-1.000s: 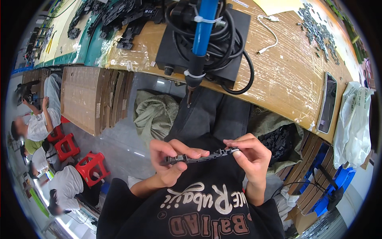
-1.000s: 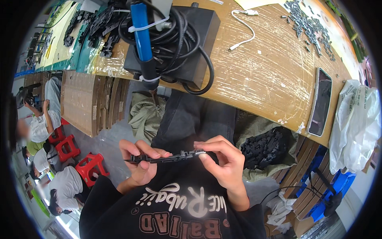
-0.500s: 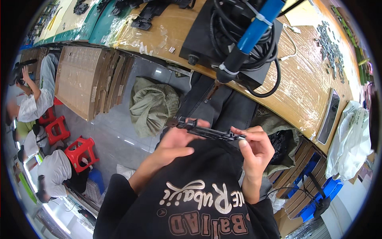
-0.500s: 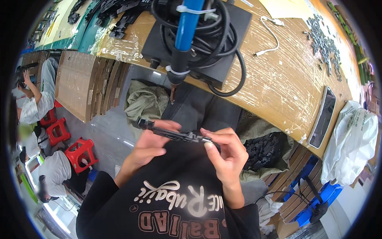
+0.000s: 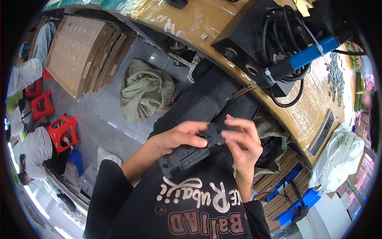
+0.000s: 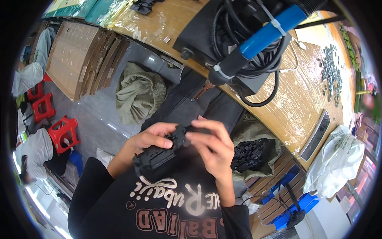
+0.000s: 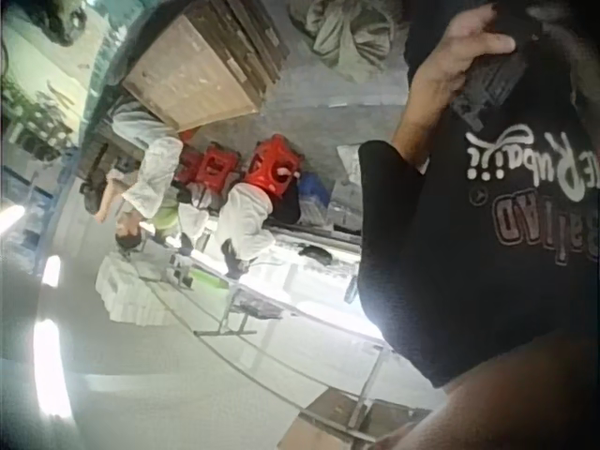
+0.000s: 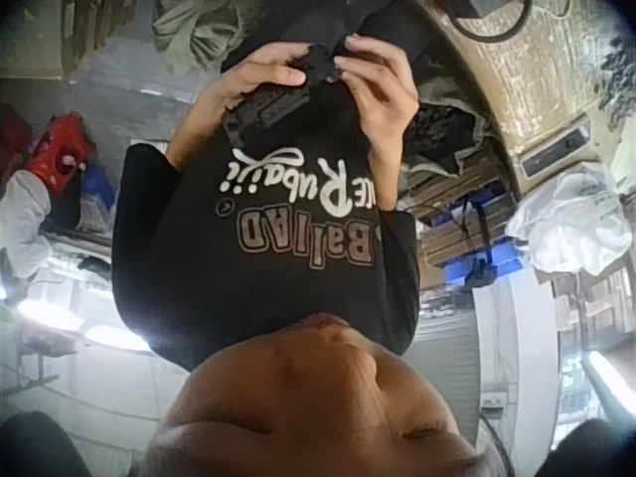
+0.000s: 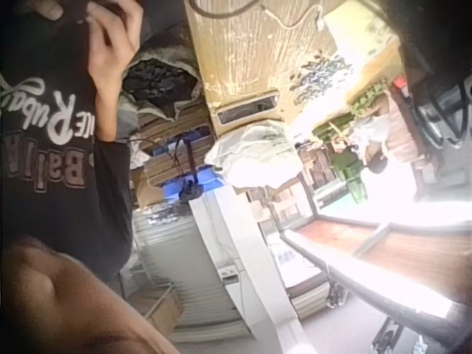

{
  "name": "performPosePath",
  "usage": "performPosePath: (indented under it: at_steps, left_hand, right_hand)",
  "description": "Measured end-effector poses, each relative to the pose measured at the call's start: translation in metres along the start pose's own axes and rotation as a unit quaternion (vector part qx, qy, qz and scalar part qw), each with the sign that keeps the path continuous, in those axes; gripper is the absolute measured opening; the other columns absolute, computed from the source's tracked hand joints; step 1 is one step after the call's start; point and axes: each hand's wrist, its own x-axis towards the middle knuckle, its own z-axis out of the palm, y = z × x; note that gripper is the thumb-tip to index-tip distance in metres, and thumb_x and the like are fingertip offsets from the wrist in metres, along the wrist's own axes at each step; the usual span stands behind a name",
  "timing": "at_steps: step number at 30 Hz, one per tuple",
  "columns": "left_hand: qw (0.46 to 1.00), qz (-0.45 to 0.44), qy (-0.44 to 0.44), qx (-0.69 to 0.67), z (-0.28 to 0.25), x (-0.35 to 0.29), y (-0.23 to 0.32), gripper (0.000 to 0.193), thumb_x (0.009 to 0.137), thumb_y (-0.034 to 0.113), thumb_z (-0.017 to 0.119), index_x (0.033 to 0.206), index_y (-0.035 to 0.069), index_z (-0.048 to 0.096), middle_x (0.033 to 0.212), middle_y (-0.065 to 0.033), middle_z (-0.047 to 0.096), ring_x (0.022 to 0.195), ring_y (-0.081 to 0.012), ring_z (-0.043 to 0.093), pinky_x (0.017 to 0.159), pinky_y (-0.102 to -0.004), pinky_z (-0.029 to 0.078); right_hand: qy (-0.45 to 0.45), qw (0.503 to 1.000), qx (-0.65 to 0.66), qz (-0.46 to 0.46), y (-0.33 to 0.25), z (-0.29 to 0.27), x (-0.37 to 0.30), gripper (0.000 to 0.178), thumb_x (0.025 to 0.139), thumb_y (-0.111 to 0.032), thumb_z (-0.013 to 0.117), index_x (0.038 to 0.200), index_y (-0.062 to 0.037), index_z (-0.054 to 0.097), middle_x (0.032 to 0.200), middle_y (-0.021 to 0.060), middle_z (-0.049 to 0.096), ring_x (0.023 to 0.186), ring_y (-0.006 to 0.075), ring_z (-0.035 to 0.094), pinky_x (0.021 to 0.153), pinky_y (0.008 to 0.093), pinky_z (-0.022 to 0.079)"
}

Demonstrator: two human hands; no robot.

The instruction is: The recorder is assembling small plastic parts for a toy or electronic device, inserting metal pins or screws into the plastic housing.

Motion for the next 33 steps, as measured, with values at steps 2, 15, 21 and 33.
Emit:
performPosePath:
  at_steps: [2, 15, 21, 33]
  left_hand:
    - [0.987, 0.093, 0.095, 0.088, 0.010, 0.005, -0.001, 0.030, 0.082, 0.006, 0.053, 0.110, 0.001, 0.046, 0.096, -0.0024, 0.055, 0.085, -0.0044, 0.051, 0.073, -0.0188, 0.041]
    - [0.885, 0.306, 0.239, 0.256, 0.020, 0.030, -0.003, 0.018, 0.082, 0.005, 0.054, 0.097, 0.000, 0.045, 0.080, -0.0020, 0.054, 0.072, -0.0031, 0.050, 0.058, -0.0183, 0.041]
    - [0.883, 0.306, 0.237, 0.264, 0.021, 0.029, -0.001, 0.018, 0.081, 0.006, 0.054, 0.096, 0.000, 0.045, 0.081, -0.0023, 0.055, 0.072, -0.0032, 0.050, 0.057, -0.0187, 0.041]
    - [0.864, 0.327, 0.208, 0.321, 0.018, 0.026, 0.003, 0.026, 0.078, 0.010, 0.060, 0.097, -0.001, 0.045, 0.085, -0.0063, 0.055, 0.076, -0.0065, 0.050, 0.066, -0.0233, 0.043]
  right_hand:
    - [0.058, 0.995, 0.015, 0.084, 0.003, 0.006, -0.002, 0.022, 0.068, 0.008, 0.062, 0.090, 0.0029, 0.059, 0.093, 0.0138, 0.056, 0.084, 0.0209, 0.058, 0.075, 0.0320, 0.049]
    - [-0.068, 0.881, 0.295, 0.363, -0.016, -0.001, -0.006, 0.034, 0.074, 0.008, 0.060, 0.102, 0.0044, 0.042, 0.070, 0.0094, 0.058, 0.061, 0.0136, 0.058, 0.056, 0.0234, 0.048]
    - [-0.068, 0.887, 0.291, 0.352, -0.016, -0.002, -0.006, 0.033, 0.074, 0.007, 0.059, 0.103, 0.0044, 0.042, 0.070, 0.0099, 0.058, 0.060, 0.0138, 0.058, 0.056, 0.0234, 0.048]
    - [-0.065, 0.875, 0.334, 0.345, -0.019, 0.001, -0.010, 0.047, 0.068, 0.009, 0.065, 0.107, 0.0045, 0.039, 0.079, 0.0120, 0.059, 0.071, 0.0142, 0.059, 0.064, 0.0242, 0.048]
